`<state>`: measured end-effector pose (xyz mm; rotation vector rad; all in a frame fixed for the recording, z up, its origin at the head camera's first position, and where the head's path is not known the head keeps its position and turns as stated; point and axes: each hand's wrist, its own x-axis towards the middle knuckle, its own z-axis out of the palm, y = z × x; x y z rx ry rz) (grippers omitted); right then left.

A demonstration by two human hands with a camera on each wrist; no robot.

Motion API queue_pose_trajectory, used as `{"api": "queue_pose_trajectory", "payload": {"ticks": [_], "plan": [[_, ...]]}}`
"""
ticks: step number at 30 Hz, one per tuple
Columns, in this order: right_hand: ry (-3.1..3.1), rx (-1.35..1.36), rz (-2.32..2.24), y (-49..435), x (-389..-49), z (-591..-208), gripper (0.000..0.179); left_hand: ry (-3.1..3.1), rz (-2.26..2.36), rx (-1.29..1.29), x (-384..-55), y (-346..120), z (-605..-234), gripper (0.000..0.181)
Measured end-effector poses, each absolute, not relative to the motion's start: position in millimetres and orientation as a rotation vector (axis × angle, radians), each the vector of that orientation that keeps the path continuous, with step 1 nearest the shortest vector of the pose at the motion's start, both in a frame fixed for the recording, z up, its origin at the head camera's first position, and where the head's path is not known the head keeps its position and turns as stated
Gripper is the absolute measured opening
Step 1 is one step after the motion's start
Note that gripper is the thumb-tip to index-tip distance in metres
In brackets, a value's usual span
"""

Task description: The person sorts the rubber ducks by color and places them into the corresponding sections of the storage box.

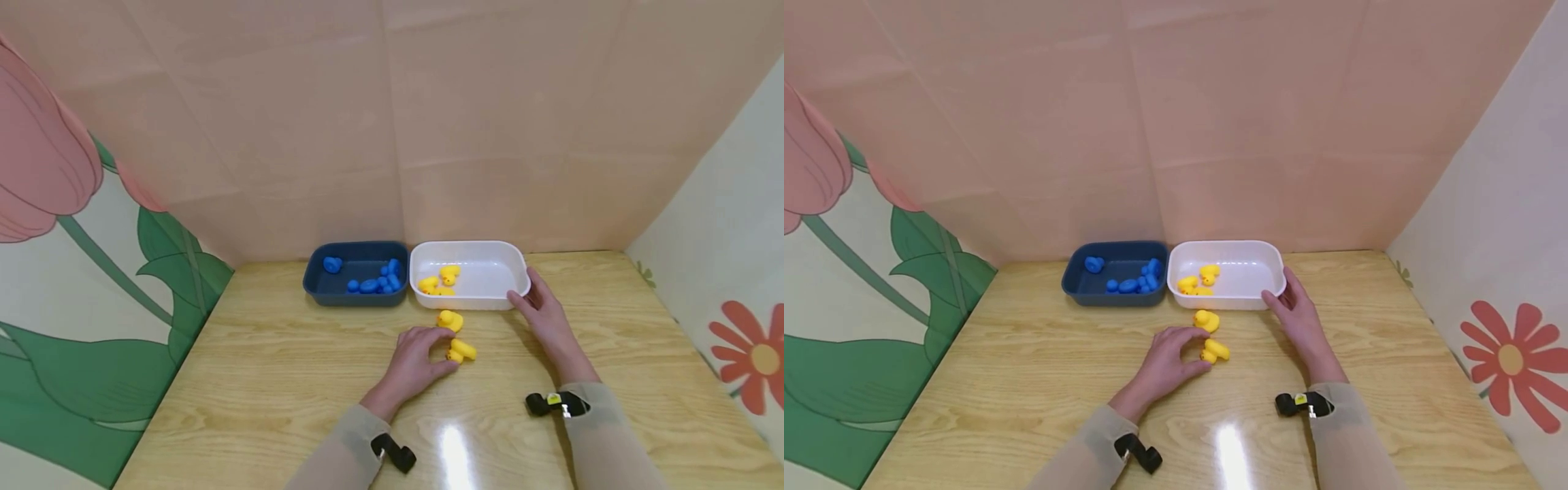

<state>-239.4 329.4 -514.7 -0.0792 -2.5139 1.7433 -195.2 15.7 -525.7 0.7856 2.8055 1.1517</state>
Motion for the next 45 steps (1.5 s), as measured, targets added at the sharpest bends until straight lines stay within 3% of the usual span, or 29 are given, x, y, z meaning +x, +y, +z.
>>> {"api": "queue_pose_trajectory", "payload": {"ticks": [19, 45], "plan": [[-2.513, -0.086, 1.743, 328, -240, -513, 0.101, 2.812, 1.266, 0.748, -193, 16, -515, 0.044], [-2.461, -0.060, 1.807, 326, -242, -515, 0.096, 3.036, 1.339, 0.631, -217, 17, -457, 0.047]]}}
